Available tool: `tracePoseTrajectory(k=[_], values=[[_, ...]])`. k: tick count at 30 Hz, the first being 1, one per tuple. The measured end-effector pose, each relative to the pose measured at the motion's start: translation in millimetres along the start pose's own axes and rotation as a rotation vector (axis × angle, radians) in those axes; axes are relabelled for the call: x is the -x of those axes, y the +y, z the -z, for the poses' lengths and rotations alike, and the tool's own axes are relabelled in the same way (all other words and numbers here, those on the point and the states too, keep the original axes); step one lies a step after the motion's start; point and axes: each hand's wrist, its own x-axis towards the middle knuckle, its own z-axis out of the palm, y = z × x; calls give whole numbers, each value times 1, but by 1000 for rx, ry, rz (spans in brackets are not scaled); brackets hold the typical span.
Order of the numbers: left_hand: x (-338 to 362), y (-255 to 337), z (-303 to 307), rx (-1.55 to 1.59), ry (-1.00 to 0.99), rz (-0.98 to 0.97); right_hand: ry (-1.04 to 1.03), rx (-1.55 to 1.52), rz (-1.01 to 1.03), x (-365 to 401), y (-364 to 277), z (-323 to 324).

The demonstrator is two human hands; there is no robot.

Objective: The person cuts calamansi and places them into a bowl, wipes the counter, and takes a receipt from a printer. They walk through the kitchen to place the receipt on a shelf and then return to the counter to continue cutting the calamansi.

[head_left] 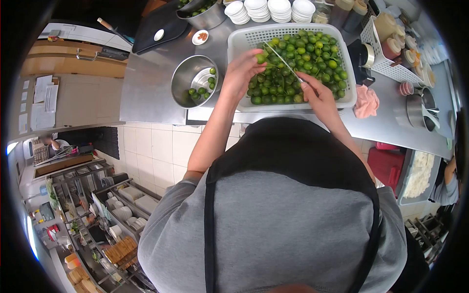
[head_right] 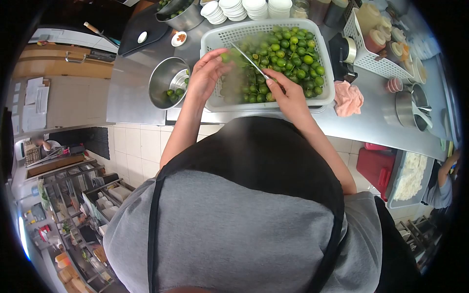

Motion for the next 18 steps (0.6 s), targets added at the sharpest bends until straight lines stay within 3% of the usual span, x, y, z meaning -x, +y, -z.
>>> tracePoseTrajectory(k=[6,18], values=[[8,3,-15,2,121,-150,-72,-33,-22,4,-15,-8],[13,0,-26,-172,140,-120,-37,103,40,5,-20,-11]])
